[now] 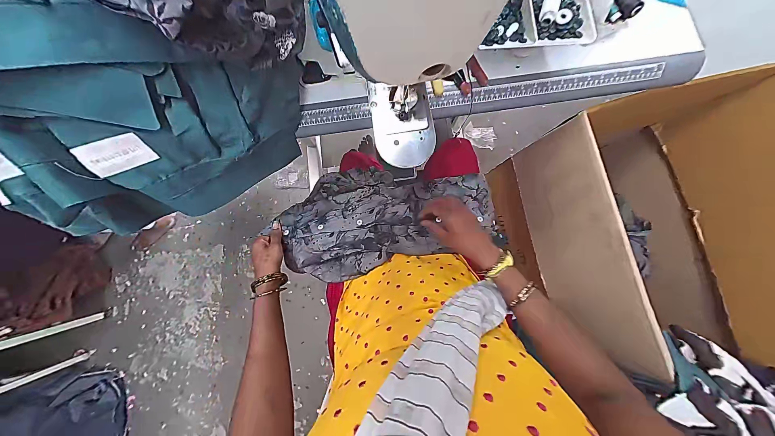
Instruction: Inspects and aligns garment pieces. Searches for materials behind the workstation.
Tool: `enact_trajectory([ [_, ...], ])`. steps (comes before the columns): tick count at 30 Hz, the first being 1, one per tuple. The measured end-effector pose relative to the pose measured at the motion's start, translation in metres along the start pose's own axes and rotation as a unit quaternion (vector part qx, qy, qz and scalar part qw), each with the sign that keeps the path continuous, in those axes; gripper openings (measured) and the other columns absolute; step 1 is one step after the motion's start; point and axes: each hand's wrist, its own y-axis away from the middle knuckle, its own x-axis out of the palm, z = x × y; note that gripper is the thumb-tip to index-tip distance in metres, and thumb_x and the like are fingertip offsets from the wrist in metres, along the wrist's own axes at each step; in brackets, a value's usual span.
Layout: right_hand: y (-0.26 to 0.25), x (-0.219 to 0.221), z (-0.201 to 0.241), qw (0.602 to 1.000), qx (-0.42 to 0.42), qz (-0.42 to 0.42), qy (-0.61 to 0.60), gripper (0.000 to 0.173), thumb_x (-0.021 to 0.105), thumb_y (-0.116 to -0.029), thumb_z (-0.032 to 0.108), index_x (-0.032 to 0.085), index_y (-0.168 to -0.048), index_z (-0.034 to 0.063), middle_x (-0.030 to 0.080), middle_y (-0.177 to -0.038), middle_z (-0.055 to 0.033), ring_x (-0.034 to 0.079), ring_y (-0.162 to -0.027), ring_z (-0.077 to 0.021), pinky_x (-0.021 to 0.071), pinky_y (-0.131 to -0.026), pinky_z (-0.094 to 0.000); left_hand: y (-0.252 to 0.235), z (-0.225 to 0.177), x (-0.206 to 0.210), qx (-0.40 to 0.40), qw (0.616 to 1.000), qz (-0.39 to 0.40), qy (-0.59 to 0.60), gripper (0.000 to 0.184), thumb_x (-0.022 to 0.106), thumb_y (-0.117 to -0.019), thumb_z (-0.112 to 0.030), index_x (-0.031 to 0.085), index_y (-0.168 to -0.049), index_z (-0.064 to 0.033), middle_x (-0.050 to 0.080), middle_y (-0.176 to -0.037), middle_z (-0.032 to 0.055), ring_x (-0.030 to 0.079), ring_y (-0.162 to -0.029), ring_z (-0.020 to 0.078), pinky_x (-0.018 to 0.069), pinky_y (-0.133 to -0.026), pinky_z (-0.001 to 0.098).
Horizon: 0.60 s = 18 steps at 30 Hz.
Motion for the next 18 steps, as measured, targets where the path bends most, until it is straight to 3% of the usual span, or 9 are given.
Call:
enact_trajectory([
  [3,-0.024,0.025,0.018,0.992,-0.091,0.046,0.078,0.028,0.071,-0.0949,0.024,0.073,-0.118,0.0081,0.068,-0.120,-0.0184,0.061,-0.119,-0.0391,0.0479,-0.098,-0.0571,-0.002,0.001,-0.002,-0.008,1.000,0.004,-0.016,0.055,0.042,-0.1108,-0.038,0.058,-0.098,0.0123,0.058,-0.089,0.0196,0.057,-0.084,0.0239,0.0463,-0.084,0.0447],
  [6,-0.038,0.031,0.013,0.986,-0.104,0.045,0.123,0.022,0.067,-0.0937,0.013,0.075,-0.114,0.0078,0.069,-0.116,-0.0179,0.063,-0.115,-0.0390,0.0512,-0.091,-0.0576,-0.001,0.003,-0.002,-0.018,0.999,0.004,-0.031,0.055,0.043,-0.1106,-0.037,0.059,-0.096,0.0136,0.060,-0.090,0.0223,0.059,-0.086,0.0265,0.0464,-0.086,0.0467],
  [8,-0.045,0.025,0.006,0.988,-0.099,0.044,0.109,0.019,0.066,-0.0933,0.011,0.077,-0.109,0.0085,0.071,-0.109,-0.0159,0.065,-0.110,-0.0382,0.0526,-0.087,-0.0578,0.000,0.008,0.001,-0.022,1.000,0.010,-0.014,0.054,0.043,-0.1108,-0.036,0.058,-0.096,0.0134,0.058,-0.089,0.0208,0.057,-0.084,0.0239,0.0470,-0.085,0.0440],
  [12,-0.051,0.014,0.003,0.994,-0.070,0.076,0.034,0.018,0.065,-0.0965,0.012,0.078,-0.108,0.0061,0.072,-0.108,-0.0166,0.065,-0.111,-0.0373,0.0501,-0.094,-0.0578,-0.001,0.015,0.006,-0.022,0.999,0.026,-0.013,0.055,0.042,-0.1111,-0.036,0.059,-0.097,0.0139,0.059,-0.089,0.0214,0.058,-0.084,0.0246,0.0468,-0.085,0.0451],
  [18,-0.057,0.010,0.005,0.986,0.017,0.144,-0.085,0.024,0.058,-0.1000,0.008,0.075,-0.116,0.0014,0.069,-0.113,-0.0222,0.062,-0.114,-0.0399,0.0435,-0.100,-0.0632,-0.007,0.015,0.005,-0.038,0.999,0.032,-0.001,0.054,0.042,-0.1107,-0.039,0.058,-0.103,0.0124,0.059,-0.094,0.0214,0.057,-0.086,0.0247,0.0465,-0.084,0.0461],
])
